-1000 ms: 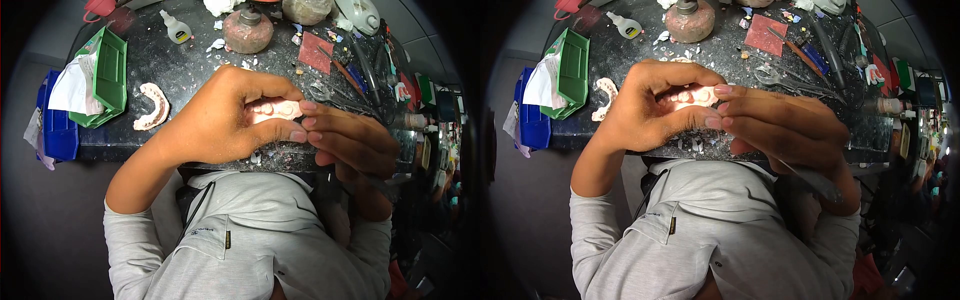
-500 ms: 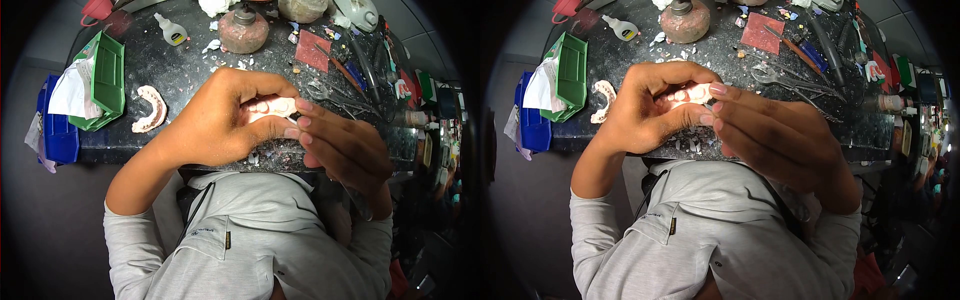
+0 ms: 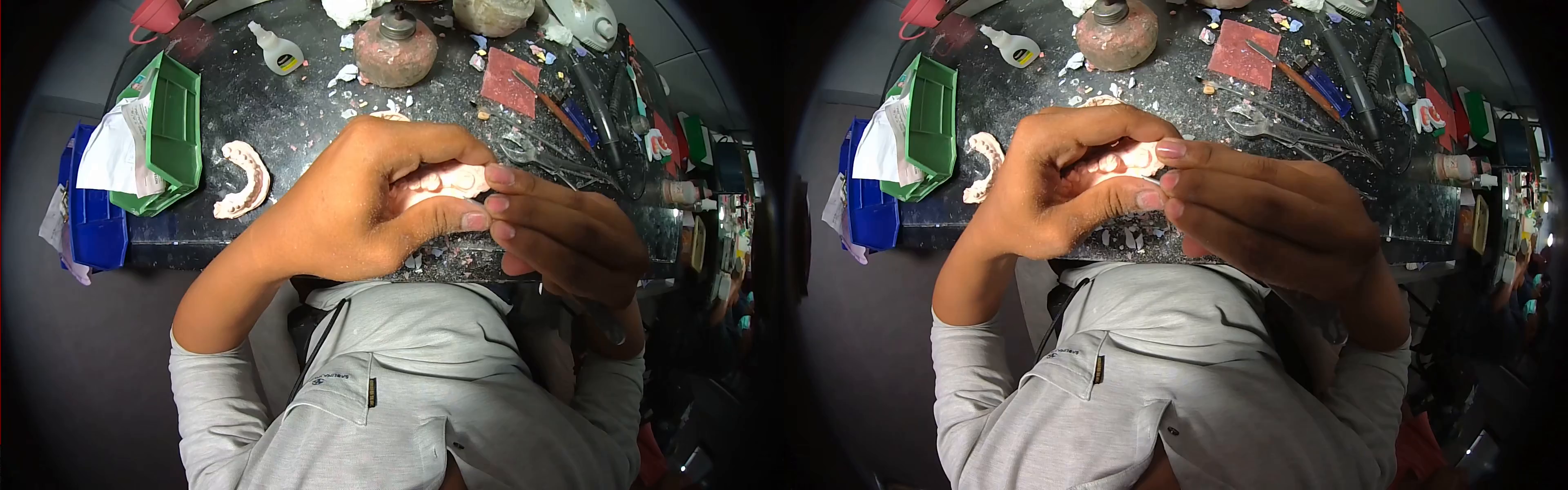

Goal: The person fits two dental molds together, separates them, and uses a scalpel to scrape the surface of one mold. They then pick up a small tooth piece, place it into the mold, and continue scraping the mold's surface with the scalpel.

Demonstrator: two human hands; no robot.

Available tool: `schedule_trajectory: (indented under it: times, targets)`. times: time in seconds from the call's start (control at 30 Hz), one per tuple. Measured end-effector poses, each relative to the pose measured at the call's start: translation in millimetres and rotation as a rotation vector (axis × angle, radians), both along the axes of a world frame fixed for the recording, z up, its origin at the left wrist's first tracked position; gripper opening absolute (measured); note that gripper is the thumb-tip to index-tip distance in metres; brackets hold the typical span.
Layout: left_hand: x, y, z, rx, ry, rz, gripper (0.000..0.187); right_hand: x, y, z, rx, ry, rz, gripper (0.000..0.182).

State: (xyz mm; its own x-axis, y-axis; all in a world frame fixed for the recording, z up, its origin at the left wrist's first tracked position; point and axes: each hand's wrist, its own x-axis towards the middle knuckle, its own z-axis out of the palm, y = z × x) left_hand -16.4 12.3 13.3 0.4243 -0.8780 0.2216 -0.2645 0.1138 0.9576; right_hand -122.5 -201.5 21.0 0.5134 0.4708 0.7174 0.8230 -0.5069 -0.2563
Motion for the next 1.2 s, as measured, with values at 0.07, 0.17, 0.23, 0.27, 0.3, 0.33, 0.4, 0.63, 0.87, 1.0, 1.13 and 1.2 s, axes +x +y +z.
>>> schedule_trajectory:
  times: [0.07, 0.17, 0.23, 0.27, 0.3, 0.33, 0.4, 0.63, 0.87, 1.0, 1.13, 1.2]
  targets:
    - [0.3, 1.0, 1.6, 0.021, -0.073, 0.007, 0.026, -0.6, 1.4, 0.5, -0.008, 0.002, -0.009, 0.016]
    - [-2.3, 0.8, -0.7, 0.011, -0.013, 0.026, 0.025, -6.1, 4.6, 7.3, -0.04, 0.044, -0.039, 0.017]
    - [-2.8, 0.6, -0.8, 0.012, -0.012, 0.03, 0.025, -8.2, 5.7, 9.9, -0.062, 0.084, -0.061, 0.02]
    - [-2.7, 0.4, -0.7, 0.011, -0.011, 0.033, 0.025, -8.4, 5.9, 10.2, -0.061, 0.094, -0.063, 0.02]
    - [-2.3, 0.3, -0.8, 0.011, -0.012, 0.033, 0.025, -8.4, 6.0, 10.3, -0.061, 0.104, -0.064, 0.02]
    - [-2.0, 0.3, -1.1, 0.019, -0.031, 0.033, 0.025, -8.3, 6.2, 9.9, -0.061, 0.104, -0.063, 0.02]
    - [-1.7, -0.2, -1.8, 0.026, -0.05, 0.031, 0.025, -8.4, 6.2, 8.7, -0.054, 0.091, -0.075, 0.021]
    - [-0.8, -1.5, -2.7, 0.006, -0.022, 0.011, 0.027, -6.9, 2.7, 4.1, 0.044, 0.094, -0.022, 0.02]
    - [-3.3, -1.8, -4.6, -0.038, 0.09, 0.02, 0.026, -11.2, 8.2, 4.5, -0.005, 0.065, -0.082, 0.017]
    - [-4.1, -2.1, -5.5, -0.043, 0.076, 0.029, 0.026, -12.4, 9.2, 1.1, -0.045, 0.045, -0.129, 0.019]
    - [-5.5, -3.4, -5.3, -0.007, 0.11, 0.049, 0.027, -11.9, 8.1, 0.3, -0.08, 0.018, -0.156, 0.019]
    - [-6.0, -4.3, -6.0, -0.014, 0.116, 0.054, 0.027, -9.1, 7.1, 0.0, -0.073, 0.009, -0.135, 0.018]
